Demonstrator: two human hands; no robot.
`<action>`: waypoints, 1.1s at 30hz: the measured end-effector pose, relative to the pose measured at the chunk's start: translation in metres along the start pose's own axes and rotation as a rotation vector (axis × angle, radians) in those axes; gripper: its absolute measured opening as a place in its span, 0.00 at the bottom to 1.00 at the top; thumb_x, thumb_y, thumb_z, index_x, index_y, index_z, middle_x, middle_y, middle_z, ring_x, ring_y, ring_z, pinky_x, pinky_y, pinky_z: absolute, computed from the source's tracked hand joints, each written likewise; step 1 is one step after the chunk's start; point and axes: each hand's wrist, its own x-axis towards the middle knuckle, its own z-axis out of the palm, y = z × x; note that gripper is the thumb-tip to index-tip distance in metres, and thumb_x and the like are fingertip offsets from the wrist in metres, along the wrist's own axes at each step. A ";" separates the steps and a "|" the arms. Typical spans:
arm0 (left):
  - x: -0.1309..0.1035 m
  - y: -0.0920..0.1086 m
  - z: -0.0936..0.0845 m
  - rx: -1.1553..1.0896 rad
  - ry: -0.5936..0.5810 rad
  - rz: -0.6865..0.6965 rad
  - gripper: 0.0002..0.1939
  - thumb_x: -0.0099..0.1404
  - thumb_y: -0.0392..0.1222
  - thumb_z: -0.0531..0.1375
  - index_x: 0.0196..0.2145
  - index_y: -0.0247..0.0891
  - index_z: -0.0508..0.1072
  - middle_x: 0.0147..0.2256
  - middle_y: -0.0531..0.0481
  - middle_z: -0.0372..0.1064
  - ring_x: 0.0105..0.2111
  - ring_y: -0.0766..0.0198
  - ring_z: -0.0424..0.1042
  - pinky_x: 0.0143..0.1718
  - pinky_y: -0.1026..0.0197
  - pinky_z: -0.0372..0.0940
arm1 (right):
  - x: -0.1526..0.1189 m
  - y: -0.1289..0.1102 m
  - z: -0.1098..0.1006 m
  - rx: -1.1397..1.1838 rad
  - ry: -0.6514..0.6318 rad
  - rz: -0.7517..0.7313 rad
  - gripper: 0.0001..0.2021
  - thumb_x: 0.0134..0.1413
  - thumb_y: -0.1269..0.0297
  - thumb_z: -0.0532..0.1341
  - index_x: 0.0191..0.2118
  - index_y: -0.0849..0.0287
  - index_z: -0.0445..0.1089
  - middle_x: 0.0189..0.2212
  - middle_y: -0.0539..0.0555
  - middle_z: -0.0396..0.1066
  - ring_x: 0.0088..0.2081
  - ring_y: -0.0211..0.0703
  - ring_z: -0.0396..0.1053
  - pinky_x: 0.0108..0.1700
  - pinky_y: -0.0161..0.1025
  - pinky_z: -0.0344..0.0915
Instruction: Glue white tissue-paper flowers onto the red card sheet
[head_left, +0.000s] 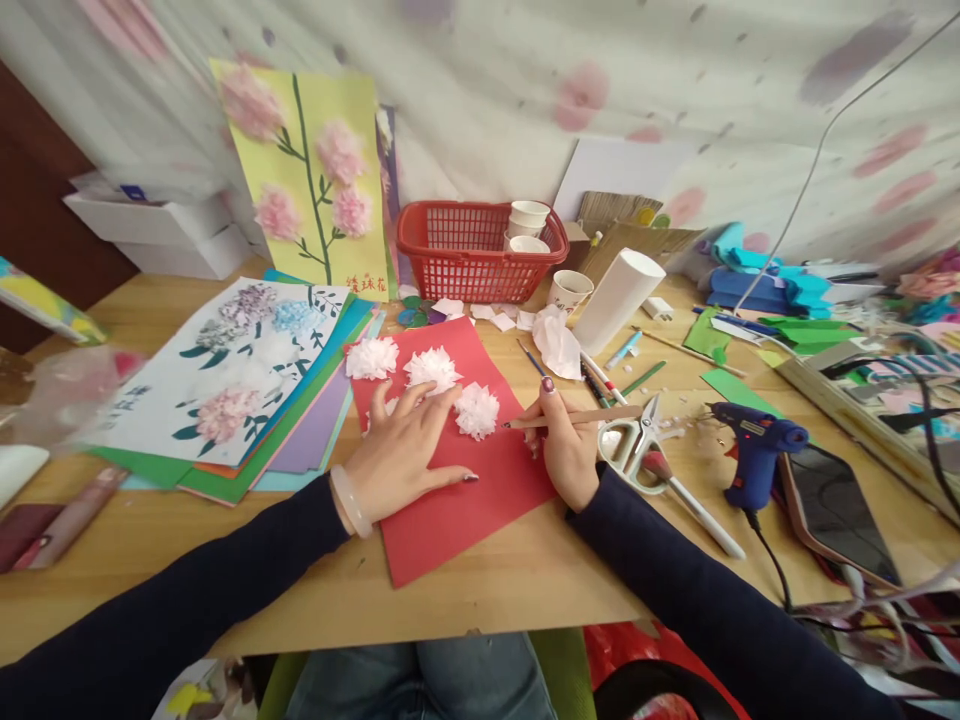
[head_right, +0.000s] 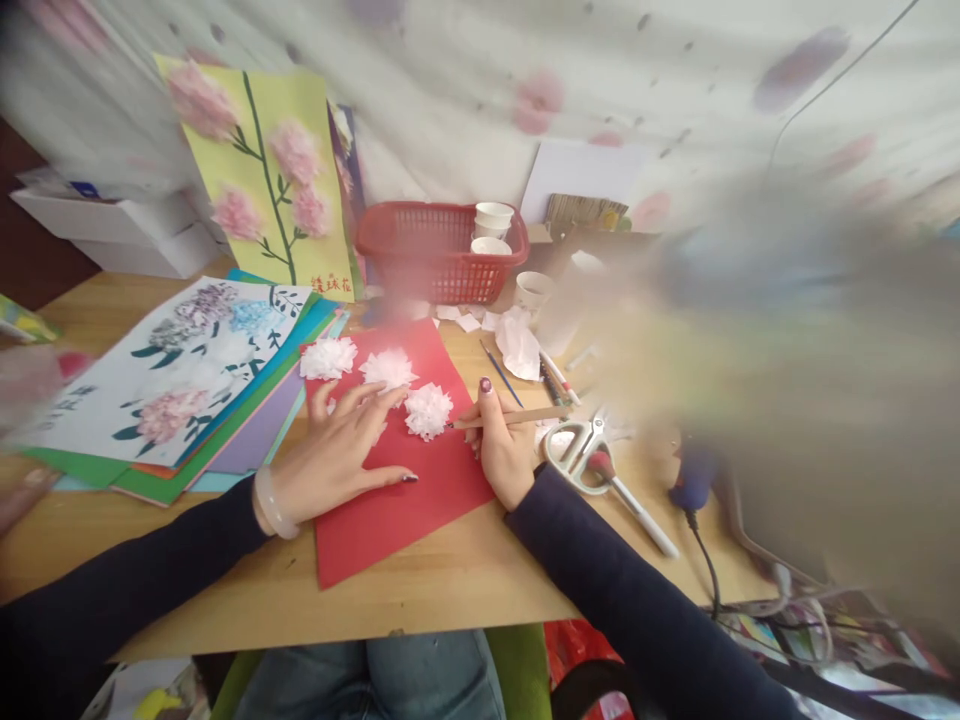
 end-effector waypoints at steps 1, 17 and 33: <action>-0.001 -0.004 -0.006 -0.010 0.045 -0.031 0.36 0.65 0.56 0.61 0.64 0.37 0.57 0.59 0.34 0.66 0.62 0.41 0.61 0.61 0.33 0.46 | 0.001 -0.001 0.000 0.033 0.023 0.023 0.29 0.56 0.37 0.59 0.18 0.57 0.66 0.10 0.47 0.60 0.11 0.33 0.55 0.13 0.33 0.51; -0.031 -0.164 -0.128 0.207 0.267 -0.807 0.15 0.59 0.48 0.61 0.41 0.40 0.77 0.35 0.51 0.76 0.43 0.51 0.73 0.47 0.54 0.62 | 0.009 0.000 -0.003 0.038 -0.025 0.197 0.30 0.45 0.33 0.63 0.18 0.59 0.68 0.09 0.49 0.61 0.12 0.34 0.56 0.14 0.32 0.51; 0.001 -0.227 -0.093 -0.202 0.097 -0.598 0.10 0.52 0.49 0.64 0.28 0.41 0.74 0.36 0.48 0.77 0.44 0.52 0.73 0.50 0.52 0.66 | 0.011 0.004 -0.004 -0.018 -0.043 0.210 0.29 0.49 0.34 0.62 0.20 0.58 0.69 0.10 0.49 0.61 0.13 0.36 0.57 0.15 0.33 0.53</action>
